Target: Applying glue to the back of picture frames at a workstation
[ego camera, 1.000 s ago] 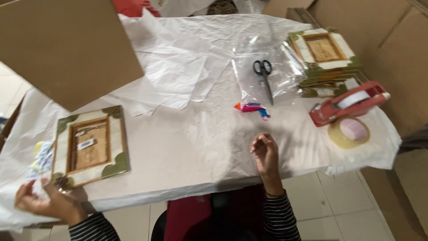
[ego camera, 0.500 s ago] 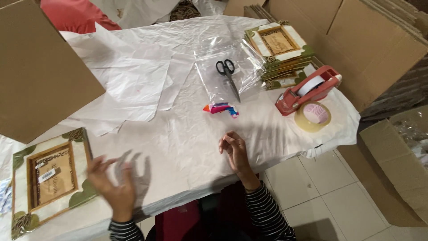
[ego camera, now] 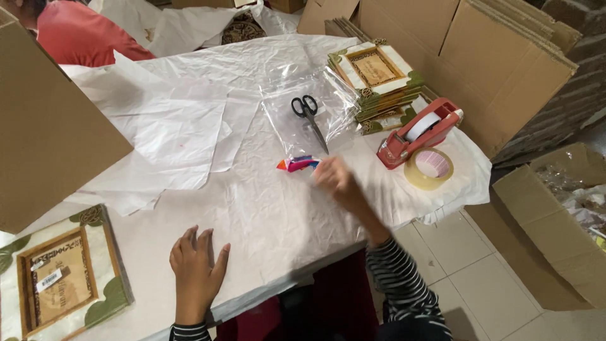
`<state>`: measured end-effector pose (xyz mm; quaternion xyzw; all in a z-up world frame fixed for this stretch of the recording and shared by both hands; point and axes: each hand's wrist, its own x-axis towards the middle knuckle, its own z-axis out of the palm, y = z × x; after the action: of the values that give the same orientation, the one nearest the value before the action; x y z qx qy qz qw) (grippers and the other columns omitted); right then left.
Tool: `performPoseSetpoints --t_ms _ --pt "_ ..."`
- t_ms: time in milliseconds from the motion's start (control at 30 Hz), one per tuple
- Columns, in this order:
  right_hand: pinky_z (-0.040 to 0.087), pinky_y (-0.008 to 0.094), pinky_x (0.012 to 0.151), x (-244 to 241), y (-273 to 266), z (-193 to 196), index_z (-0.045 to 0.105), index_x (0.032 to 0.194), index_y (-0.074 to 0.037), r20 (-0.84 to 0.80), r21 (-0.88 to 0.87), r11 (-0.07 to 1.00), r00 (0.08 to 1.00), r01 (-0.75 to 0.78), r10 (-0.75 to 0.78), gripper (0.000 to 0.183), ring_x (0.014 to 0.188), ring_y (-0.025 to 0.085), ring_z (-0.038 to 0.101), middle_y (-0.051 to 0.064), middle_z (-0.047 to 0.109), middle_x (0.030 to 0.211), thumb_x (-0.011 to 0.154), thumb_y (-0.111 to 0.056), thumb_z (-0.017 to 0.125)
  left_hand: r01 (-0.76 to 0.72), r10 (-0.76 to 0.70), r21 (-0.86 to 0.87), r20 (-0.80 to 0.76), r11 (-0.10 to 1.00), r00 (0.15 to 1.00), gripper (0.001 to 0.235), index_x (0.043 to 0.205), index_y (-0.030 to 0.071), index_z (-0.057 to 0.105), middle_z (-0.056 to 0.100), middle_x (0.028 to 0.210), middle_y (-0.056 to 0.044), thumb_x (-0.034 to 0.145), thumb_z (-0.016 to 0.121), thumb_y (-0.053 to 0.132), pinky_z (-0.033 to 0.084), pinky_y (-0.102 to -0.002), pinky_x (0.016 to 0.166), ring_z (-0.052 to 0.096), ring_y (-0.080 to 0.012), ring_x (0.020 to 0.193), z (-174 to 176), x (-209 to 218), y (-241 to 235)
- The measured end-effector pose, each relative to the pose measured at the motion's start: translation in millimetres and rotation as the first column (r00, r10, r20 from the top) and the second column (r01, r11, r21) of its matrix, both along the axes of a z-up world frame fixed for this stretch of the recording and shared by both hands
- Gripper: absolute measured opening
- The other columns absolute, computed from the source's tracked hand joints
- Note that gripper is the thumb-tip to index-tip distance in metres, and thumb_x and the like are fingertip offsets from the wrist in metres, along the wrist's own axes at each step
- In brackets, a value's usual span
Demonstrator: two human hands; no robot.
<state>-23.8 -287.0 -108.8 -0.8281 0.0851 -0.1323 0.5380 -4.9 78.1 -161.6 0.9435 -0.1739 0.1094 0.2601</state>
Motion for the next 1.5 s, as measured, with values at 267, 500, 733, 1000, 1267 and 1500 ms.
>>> performPoseSetpoints --t_ms 267,500,733,1000,1267,1500 --pt "0.055 0.035 0.074 89.0 -103.6 72.1 0.051 0.127 -0.009 0.056 -0.436 0.777 0.875 0.454 -0.481 0.033 0.098 0.024 0.056 0.012 0.054 0.116 0.102 -0.03 0.057 -0.004 0.005 -0.023 0.017 1.0 1.0 0.051 0.134 0.018 0.057 0.045 0.149 -0.017 0.093 0.057 0.049 0.028 -0.056 0.114 0.038 -0.0375 0.138 -3.9 1.3 0.4" --pt "0.033 0.062 0.115 179.4 -172.9 -3.0 0.049 0.15 -0.021 -0.017 -0.465 0.647 0.725 0.604 -0.689 0.056 0.145 0.056 0.026 0.031 0.005 0.164 0.095 -0.026 0.056 -0.002 0.001 0.017 0.064 1.0 0.998 0.051 0.132 0.015 0.059 0.049 0.144 -0.018 0.092 0.06 0.047 0.031 -0.057 0.111 0.042 -0.0407 0.133 -9.4 5.9 2.8" --pt "0.024 0.066 0.114 199.4 -185.5 -41.9 0.07 0.114 -0.009 0.464 -0.397 0.426 0.578 0.813 -0.671 0.027 0.14 0.059 0.033 0.041 0.021 0.154 0.093 -0.022 0.06 0.033 -0.04 0.047 0.145 0.998 0.989 0.047 0.128 0.012 0.058 0.052 0.139 -0.019 0.094 0.06 0.043 0.033 -0.055 0.11 0.047 -0.0385 0.127 3.0 3.8 2.9" --pt "0.016 0.072 0.118 202.1 -209.1 -27.3 0.082 0.104 -0.016 0.329 0.133 0.448 0.388 0.884 -0.861 0.027 0.15 0.042 0.028 0.017 0.02 0.159 0.084 -0.033 0.077 0.027 -0.027 -0.019 0.019 0.999 0.999 0.047 0.133 0.015 0.055 0.046 0.146 -0.014 0.097 0.057 0.044 0.026 -0.054 0.116 0.038 -0.0361 0.136 7.6 0.1 -0.2" --pt "0.052 0.051 0.086 217.1 -239.3 -33.9 0.051 0.118 -0.018 0.181 0.588 0.251 0.178 0.769 -0.967 0.054 0.1 0.034 0.068 0.015 0.052 0.13 0.077 -0.021 0.086 0.019 -0.018 -0.021 0.04 1.0 0.999 0.047 0.133 0.016 0.056 0.047 0.146 -0.015 0.096 0.057 0.046 0.028 -0.055 0.115 0.04 -0.0363 0.134 2.9 1.7 -2.1" --pt "0.054 0.049 0.097 241.5 -248.8 -48.3 0.042 0.139 -0.011 0.117 0.73 0.194 0.16 0.655 -0.98 0.084 0.105 0.033 0.067 0.025 0.063 0.123 0.07 -0.011 0.088 0.001 -0.001 -0.02 0.009 1.0 1.0 0.048 0.133 0.018 0.056 0.047 0.148 -0.012 0.094 0.059 0.046 0.027 -0.054 0.115 0.039 -0.034 0.136 1.0 2.7 -2.6"
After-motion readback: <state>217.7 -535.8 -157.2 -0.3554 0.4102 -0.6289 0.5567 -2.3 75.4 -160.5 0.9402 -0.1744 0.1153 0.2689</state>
